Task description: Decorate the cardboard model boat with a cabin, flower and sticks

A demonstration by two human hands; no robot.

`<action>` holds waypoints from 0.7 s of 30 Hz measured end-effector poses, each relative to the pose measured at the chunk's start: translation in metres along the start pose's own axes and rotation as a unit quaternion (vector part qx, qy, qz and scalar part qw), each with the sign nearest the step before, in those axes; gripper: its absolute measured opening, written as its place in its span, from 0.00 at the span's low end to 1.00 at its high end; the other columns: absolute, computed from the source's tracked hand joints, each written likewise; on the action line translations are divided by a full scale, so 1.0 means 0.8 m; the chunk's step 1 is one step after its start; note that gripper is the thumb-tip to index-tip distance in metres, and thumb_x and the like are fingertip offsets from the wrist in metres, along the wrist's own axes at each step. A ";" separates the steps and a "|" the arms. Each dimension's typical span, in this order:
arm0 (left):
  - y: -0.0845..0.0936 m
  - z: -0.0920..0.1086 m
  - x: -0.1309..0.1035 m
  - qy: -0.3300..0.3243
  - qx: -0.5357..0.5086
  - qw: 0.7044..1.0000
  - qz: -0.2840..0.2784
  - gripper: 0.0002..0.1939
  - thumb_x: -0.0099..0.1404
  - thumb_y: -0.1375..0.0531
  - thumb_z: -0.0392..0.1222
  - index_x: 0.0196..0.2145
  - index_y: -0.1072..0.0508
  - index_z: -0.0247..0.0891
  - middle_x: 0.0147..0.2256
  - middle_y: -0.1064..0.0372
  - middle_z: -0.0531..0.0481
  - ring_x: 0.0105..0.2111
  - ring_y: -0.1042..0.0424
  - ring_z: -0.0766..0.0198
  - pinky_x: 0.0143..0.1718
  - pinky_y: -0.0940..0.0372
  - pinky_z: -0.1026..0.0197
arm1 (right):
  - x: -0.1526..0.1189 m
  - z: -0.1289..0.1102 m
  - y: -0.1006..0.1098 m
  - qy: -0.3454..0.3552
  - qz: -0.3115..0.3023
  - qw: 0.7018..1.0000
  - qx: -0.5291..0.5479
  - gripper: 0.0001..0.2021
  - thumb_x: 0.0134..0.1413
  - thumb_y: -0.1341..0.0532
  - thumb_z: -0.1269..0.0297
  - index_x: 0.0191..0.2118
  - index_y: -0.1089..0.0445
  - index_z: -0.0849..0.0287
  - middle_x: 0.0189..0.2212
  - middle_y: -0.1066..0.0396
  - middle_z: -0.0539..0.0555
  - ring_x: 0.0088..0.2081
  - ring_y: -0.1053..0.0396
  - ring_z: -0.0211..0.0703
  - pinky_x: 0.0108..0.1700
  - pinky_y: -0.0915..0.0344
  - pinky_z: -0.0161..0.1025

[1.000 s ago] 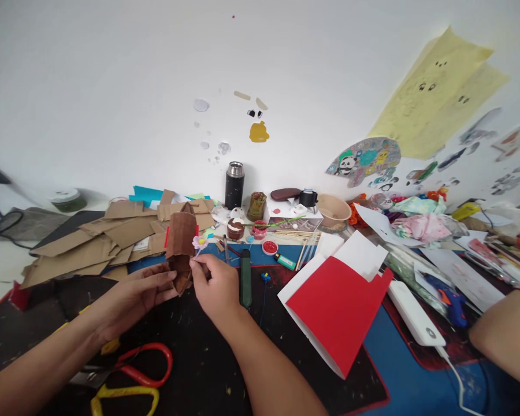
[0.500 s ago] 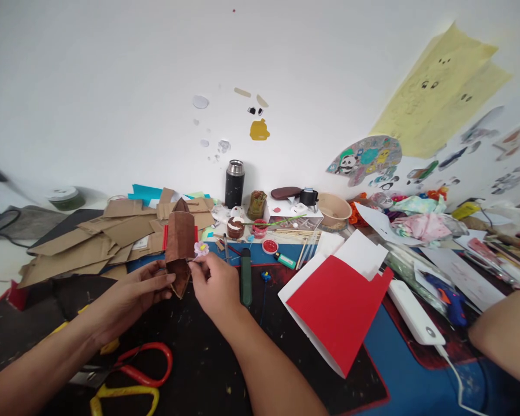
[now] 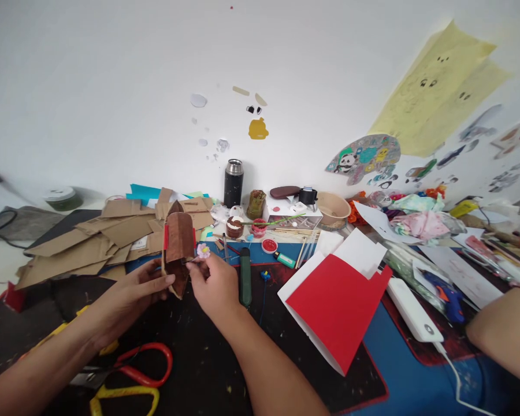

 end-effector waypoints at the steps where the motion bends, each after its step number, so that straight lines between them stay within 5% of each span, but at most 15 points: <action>1: 0.000 0.000 0.000 0.002 -0.004 1.000 0.002 0.39 0.39 0.12 0.51 0.47 0.17 0.39 0.36 0.17 0.48 0.33 0.24 0.59 0.34 0.32 0.60 | 0.000 0.000 0.000 -0.001 -0.001 1.000 0.004 0.08 0.71 0.32 0.58 0.41 0.19 0.55 0.29 0.19 0.53 0.31 0.23 0.47 0.37 0.30 0.39; 11: 0.007 -0.005 -0.001 -0.002 -0.013 1.000 0.012 0.37 0.41 0.12 0.50 0.47 0.17 0.39 0.38 0.17 0.47 0.34 0.23 0.59 0.33 0.31 0.61 | 0.001 -0.004 0.006 -0.020 0.005 0.998 0.054 0.11 0.73 0.35 0.54 0.41 0.20 0.54 0.32 0.17 0.55 0.31 0.23 0.47 0.38 0.29 0.40; 21: -0.002 -0.009 -0.007 0.004 -0.025 1.000 0.002 0.34 0.44 0.13 0.48 0.47 0.16 0.39 0.40 0.17 0.45 0.34 0.24 0.59 0.33 0.32 0.60 | 0.001 0.001 0.002 -0.022 0.009 1.000 0.012 0.14 0.71 0.32 0.57 0.31 0.28 0.53 0.25 0.27 0.49 0.26 0.31 0.43 0.32 0.38 0.38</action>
Point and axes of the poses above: each hand's wrist, its own x-axis towards the middle knuckle, its own y-axis out of the back of the hand, z = x × y, the point moved 4 cm from there along x, towards the middle knuckle
